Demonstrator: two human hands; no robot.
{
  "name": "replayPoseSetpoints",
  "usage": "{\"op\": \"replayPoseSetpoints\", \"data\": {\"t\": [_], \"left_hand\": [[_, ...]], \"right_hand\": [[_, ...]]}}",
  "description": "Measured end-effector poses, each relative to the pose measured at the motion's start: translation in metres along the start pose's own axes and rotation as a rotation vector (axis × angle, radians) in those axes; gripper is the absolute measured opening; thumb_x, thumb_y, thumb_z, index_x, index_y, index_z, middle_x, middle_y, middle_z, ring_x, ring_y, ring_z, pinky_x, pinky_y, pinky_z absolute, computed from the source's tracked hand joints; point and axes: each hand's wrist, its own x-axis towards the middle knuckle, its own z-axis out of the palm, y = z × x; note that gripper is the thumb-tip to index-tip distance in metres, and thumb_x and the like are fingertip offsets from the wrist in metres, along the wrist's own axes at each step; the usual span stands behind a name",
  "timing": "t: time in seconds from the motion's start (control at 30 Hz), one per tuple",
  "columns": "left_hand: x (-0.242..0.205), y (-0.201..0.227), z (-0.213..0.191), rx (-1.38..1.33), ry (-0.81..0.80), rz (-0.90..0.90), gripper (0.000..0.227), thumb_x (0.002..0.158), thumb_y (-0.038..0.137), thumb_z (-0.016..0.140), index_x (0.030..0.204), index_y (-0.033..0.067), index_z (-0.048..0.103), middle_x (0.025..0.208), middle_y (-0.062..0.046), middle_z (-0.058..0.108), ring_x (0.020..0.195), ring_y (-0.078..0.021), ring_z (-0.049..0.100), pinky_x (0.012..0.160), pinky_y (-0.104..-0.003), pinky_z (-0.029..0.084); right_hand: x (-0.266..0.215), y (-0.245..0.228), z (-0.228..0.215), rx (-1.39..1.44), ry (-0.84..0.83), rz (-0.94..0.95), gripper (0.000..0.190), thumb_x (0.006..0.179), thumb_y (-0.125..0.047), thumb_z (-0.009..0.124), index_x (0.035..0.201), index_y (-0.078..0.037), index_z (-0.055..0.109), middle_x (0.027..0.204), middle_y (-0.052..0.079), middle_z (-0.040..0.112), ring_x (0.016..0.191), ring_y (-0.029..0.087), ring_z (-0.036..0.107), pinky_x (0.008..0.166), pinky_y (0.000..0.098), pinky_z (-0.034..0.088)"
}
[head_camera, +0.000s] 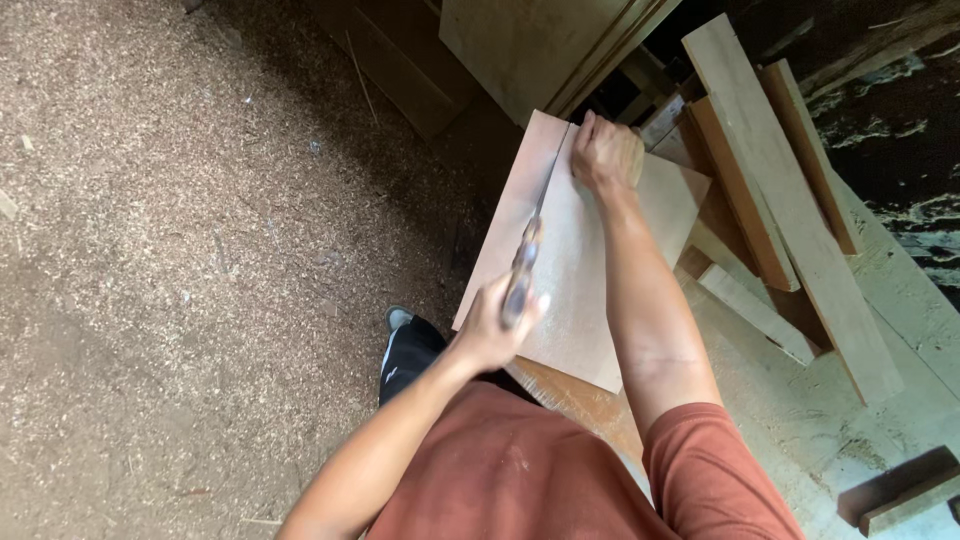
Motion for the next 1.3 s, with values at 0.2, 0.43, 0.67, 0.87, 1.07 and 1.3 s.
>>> {"op": "replayPoseSetpoints", "data": {"t": [0.2,0.43,0.67,0.87,1.07,1.3], "left_hand": [[0.001,0.009,-0.003,0.041,0.015,-0.023,0.028,0.099,0.025,0.066,0.081,0.0083,0.051,0.064,0.001,0.048,0.054,-0.0114,0.045,0.050,-0.034,0.042],[-0.074,0.060,-0.009,-0.005,0.032,-0.061,0.030,0.096,0.025,0.069,0.081,0.0059,0.053,0.063,-0.003,0.049,0.057,-0.0135,0.047,0.054,-0.034,0.041],[0.009,0.008,-0.001,0.021,0.019,-0.063,0.028,0.097,0.028,0.065,0.079,0.0113,0.052,0.062,0.003,0.050,0.053,-0.0096,0.048,0.050,-0.030,0.042],[0.028,0.006,0.001,0.071,-0.007,-0.159,0.033,0.100,0.030,0.064,0.077,0.0133,0.047,0.062,0.003,0.042,0.051,-0.0113,0.039,0.048,-0.032,0.036],[-0.055,0.058,-0.008,0.051,0.025,-0.098,0.025,0.095,0.022,0.070,0.083,0.0059,0.054,0.065,-0.004,0.048,0.058,-0.0130,0.045,0.054,-0.034,0.040],[-0.066,0.066,-0.015,0.012,0.012,-0.002,0.020,0.097,0.023,0.067,0.089,0.0080,0.056,0.069,-0.001,0.056,0.063,-0.0102,0.055,0.058,-0.031,0.047]], "right_hand": [[0.001,-0.004,-0.002,0.021,0.011,0.071,0.042,0.101,-0.030,0.054,0.075,-0.003,0.073,0.077,0.027,0.069,0.070,0.047,0.067,0.069,0.0553,0.053],[0.000,0.001,0.004,-0.011,0.015,0.040,0.044,0.102,-0.030,0.054,0.073,-0.003,0.072,0.075,0.027,0.069,0.070,0.046,0.067,0.071,0.0554,0.053],[-0.003,-0.006,-0.005,-0.017,-0.140,0.083,0.046,0.105,-0.032,0.049,0.079,-0.004,0.074,0.077,0.026,0.070,0.071,0.045,0.068,0.074,0.0545,0.053],[-0.004,-0.013,-0.012,-0.002,-0.133,0.138,0.047,0.104,-0.035,0.049,0.079,-0.005,0.075,0.080,0.026,0.070,0.073,0.044,0.069,0.073,0.0533,0.055],[0.000,-0.004,-0.003,-0.022,-0.021,0.098,0.046,0.103,-0.033,0.050,0.077,-0.004,0.076,0.078,0.026,0.071,0.072,0.044,0.069,0.073,0.0541,0.055],[0.001,0.000,0.001,-0.042,-0.036,0.075,0.047,0.104,-0.034,0.050,0.078,-0.005,0.076,0.078,0.027,0.070,0.073,0.046,0.069,0.073,0.0549,0.054]]}}
